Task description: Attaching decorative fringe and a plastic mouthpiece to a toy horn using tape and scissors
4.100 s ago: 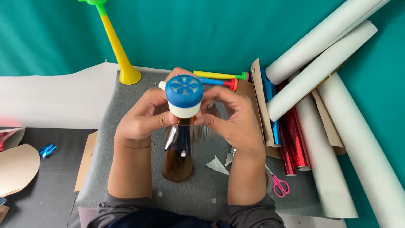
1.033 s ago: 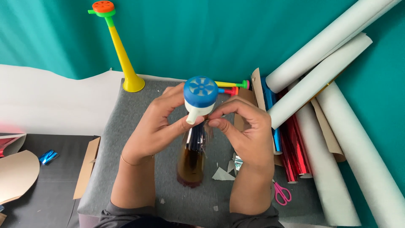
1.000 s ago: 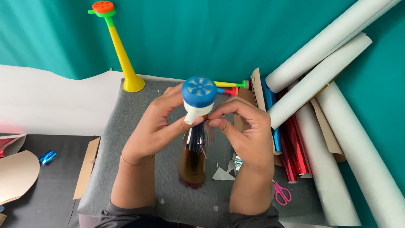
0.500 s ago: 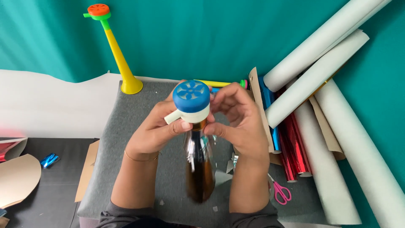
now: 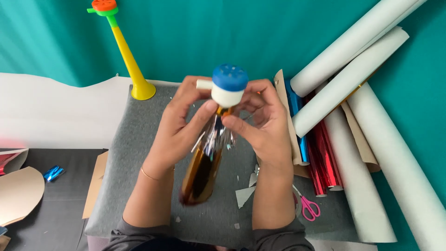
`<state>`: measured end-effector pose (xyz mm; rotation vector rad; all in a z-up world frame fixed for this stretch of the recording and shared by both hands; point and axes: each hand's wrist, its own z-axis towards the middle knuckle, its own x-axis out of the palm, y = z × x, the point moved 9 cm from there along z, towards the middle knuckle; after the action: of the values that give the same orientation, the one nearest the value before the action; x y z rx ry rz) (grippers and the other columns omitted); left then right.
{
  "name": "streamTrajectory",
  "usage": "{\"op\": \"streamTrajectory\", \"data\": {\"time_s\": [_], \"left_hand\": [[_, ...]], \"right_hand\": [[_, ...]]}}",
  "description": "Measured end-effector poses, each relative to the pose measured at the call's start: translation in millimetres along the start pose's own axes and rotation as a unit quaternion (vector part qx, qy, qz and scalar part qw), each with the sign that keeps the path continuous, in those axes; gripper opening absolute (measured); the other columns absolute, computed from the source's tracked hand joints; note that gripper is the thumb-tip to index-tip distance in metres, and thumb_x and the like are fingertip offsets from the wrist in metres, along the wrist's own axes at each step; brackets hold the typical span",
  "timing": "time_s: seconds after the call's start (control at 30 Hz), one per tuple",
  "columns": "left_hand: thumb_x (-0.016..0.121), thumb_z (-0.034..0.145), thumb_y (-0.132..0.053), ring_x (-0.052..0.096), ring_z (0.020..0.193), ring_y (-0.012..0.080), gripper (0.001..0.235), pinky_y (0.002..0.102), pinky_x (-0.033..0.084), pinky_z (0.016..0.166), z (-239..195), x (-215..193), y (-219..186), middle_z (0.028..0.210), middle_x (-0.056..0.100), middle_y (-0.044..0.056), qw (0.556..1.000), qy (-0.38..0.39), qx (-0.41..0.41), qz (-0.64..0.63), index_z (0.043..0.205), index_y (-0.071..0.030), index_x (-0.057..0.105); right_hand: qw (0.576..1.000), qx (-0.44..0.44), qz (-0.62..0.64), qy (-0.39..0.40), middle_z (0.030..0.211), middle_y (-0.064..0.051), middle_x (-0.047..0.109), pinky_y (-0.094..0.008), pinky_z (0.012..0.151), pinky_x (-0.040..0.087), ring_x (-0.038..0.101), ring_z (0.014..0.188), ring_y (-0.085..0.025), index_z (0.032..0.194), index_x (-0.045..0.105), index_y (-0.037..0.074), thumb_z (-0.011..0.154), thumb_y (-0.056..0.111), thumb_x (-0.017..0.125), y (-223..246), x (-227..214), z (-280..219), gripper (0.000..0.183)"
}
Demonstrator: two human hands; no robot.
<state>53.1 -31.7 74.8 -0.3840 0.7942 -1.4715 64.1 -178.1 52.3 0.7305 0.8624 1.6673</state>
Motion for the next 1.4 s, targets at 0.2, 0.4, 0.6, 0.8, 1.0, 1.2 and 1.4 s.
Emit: {"op": "streamTrajectory", "data": {"time_s": [0.2,0.4,0.6,0.8,1.0,1.2,1.4], "left_hand": [[0.069,0.097,-0.026,0.059,0.096,0.0156,0.021,0.030,0.045,0.088,-1,-6,6,0.102,0.064,0.002,0.997,-0.049,-0.051,0.036,0.110,-0.010,0.068],[0.068,0.099,-0.025,0.061,0.107,0.0177,0.022,0.034,0.048,0.094,-2,-8,5,0.115,0.067,0.003,0.997,-0.048,-0.057,0.026,0.116,-0.011,0.068],[0.067,0.099,-0.026,0.059,0.109,0.0172,0.024,0.034,0.046,0.096,-1,-6,6,0.116,0.067,0.003,0.998,-0.033,-0.054,0.014,0.116,-0.010,0.069],[0.062,0.102,-0.029,0.059,0.123,0.0211,0.031,0.038,0.043,0.111,-2,-10,8,0.128,0.066,0.007,1.000,-0.003,-0.028,0.002,0.123,-0.007,0.066],[0.060,0.103,-0.031,0.056,0.134,0.0250,0.034,0.042,0.040,0.118,-2,-12,12,0.138,0.064,0.009,0.999,0.004,-0.038,-0.002,0.128,-0.008,0.064],[0.061,0.101,-0.030,0.066,0.111,0.0160,0.031,0.032,0.050,0.098,-2,-12,15,0.119,0.072,0.005,0.998,-0.005,-0.061,-0.004,0.122,-0.007,0.066],[0.061,0.102,-0.033,0.067,0.107,0.0169,0.033,0.032,0.053,0.096,-3,-13,22,0.119,0.073,0.004,0.997,-0.038,-0.073,0.012,0.125,-0.009,0.064]], "right_hand": [[0.984,-0.027,-0.155,-0.079,0.103,-0.006,0.071,-0.030,0.087,0.060,0.073,0.095,-0.017,0.110,0.055,0.010,0.086,0.020,0.082,21,9,0,0.038],[0.968,-0.046,-0.232,-0.090,0.100,-0.006,0.071,-0.028,0.088,0.056,0.069,0.098,-0.016,0.101,0.063,0.008,0.087,0.017,0.084,23,12,-5,0.027],[0.961,-0.088,-0.258,-0.046,0.100,-0.007,0.069,-0.033,0.092,0.052,0.066,0.102,-0.020,0.088,0.064,0.009,0.087,0.011,0.083,34,16,-3,0.020],[0.973,-0.062,-0.223,-0.010,0.107,-0.008,0.073,-0.033,0.096,0.056,0.068,0.106,-0.019,0.096,0.069,0.007,0.094,0.014,0.074,31,14,-1,0.009],[0.970,-0.054,-0.235,-0.027,0.105,-0.009,0.075,-0.035,0.099,0.057,0.071,0.107,-0.021,0.097,0.070,0.007,0.095,0.016,0.073,30,14,-1,0.010],[0.961,-0.071,-0.264,-0.039,0.106,-0.008,0.076,-0.037,0.099,0.055,0.072,0.106,-0.021,0.096,0.071,0.008,0.094,0.015,0.075,32,11,-1,0.008],[0.942,-0.134,-0.305,-0.044,0.101,-0.009,0.075,-0.037,0.096,0.056,0.072,0.099,-0.022,0.096,0.071,0.006,0.094,0.011,0.076,42,17,-4,0.008]]}}
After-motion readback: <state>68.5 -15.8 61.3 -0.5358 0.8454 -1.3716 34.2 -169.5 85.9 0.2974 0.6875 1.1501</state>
